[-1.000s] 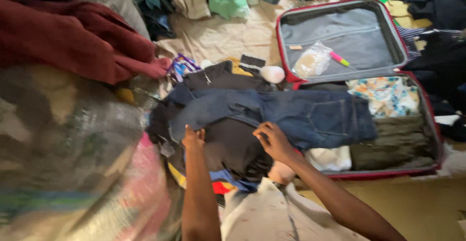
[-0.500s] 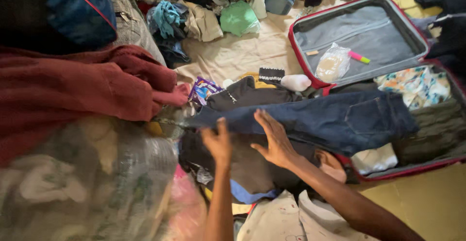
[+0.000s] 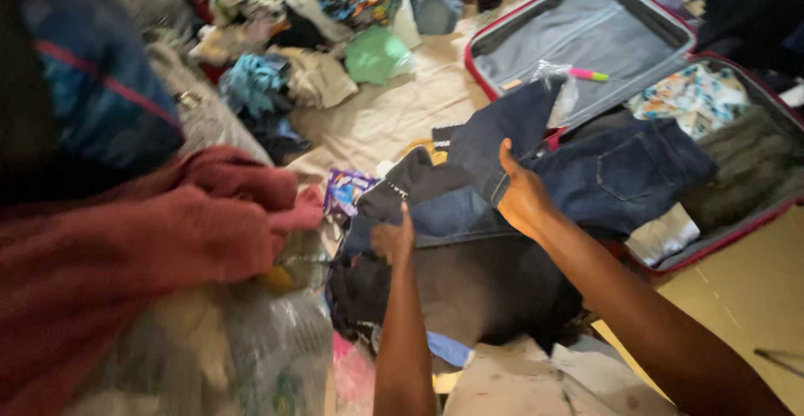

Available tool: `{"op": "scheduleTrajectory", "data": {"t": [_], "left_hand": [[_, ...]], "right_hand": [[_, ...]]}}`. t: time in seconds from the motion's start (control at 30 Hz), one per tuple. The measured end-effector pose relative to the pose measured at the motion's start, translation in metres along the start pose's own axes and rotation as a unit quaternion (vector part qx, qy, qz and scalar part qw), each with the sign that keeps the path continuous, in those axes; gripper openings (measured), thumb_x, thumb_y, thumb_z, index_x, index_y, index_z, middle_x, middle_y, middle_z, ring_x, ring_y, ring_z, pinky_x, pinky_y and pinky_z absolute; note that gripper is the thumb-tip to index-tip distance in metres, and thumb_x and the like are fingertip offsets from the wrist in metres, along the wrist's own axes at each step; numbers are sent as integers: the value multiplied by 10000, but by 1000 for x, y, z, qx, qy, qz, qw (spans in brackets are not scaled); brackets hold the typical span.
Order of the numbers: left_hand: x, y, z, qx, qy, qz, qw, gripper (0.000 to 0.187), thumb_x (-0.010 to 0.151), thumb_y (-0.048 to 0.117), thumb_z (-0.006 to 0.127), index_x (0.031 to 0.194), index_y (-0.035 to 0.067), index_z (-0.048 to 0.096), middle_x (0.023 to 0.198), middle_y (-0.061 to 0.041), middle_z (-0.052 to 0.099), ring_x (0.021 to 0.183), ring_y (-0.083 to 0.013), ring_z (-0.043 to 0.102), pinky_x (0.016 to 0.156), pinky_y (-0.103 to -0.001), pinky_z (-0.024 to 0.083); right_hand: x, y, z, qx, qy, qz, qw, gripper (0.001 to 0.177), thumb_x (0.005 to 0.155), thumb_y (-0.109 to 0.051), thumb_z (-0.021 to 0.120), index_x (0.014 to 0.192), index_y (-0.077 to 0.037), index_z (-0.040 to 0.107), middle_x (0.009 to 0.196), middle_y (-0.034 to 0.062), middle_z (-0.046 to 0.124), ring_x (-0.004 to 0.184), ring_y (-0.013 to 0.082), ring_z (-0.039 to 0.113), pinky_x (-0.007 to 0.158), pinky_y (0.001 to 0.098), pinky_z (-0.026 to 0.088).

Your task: The person packs a suitcase by placing clothes inside, folding a pair of green pants, and smoothing out a black dress.

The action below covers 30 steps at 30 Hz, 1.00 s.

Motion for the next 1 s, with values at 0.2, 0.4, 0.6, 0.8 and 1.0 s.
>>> {"op": "scheduleTrajectory", "data": {"t": [0.2, 0.4, 0.6, 0.8, 1.0], "left_hand": [[5, -68, 36, -26, -80, -162, 983, 954, 731, 388, 857, 1420, -17, 336, 1412, -291, 458, 1254, -495, 546, 985, -573, 537], [21, -137, 20, -476, -7, -286, 832, 585, 797, 249, 744, 1261, -73, 595, 1268, -228, 660, 1142, -400, 667, 969, -519, 569], [28, -153, -22, -830, -79, -227, 503, 499, 818, 260, 666, 1266, 41, 655, 1261, -114, 695, 1130, -315, 664, 989, -501, 528], [-19, -64, -108, -879, -151, -61, 449, 457, 1025, 267, 609, 1376, -25, 584, 1439, -149, 606, 1296, -285, 593, 1152, -451, 457], [-86, 14, -177, -846, -214, 16, 489, 527, 1047, 302, 525, 1403, -86, 538, 1464, -185, 571, 1317, -285, 580, 1163, -432, 430]], "right_hand": [[-5, 27, -35, -77, 24, -8, 997, 696, 1027, -506, 557, 1270, 142, 492, 1293, 161, 499, 1135, 228, 441, 962, 415, 372], [1, 82, -45, -425, 84, 52, 900, 802, 1070, -599, 502, 1188, 194, 495, 1272, 238, 439, 1055, 259, 327, 863, 514, 324], [-22, 98, 21, -558, -60, -32, 827, 623, 1008, -569, 465, 1211, -17, 669, 1059, 160, 728, 1076, 291, 648, 958, 416, 471], [-42, 111, 81, -771, -132, -151, 605, 339, 1045, -268, 495, 1090, 15, 675, 1162, 274, 673, 1180, 452, 596, 1050, 491, 436], [-84, 113, 148, -818, -227, -269, 454, 587, 748, -58, 633, 1308, 66, 508, 1510, 311, 402, 1463, 449, 333, 1236, 479, 260]]}}
Point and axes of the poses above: each hand's wrist, its own x-axis towards the middle knuckle, its own z-axis out of the palm, y = z × x, the point moved 6 cm from there along x, towards the middle knuckle
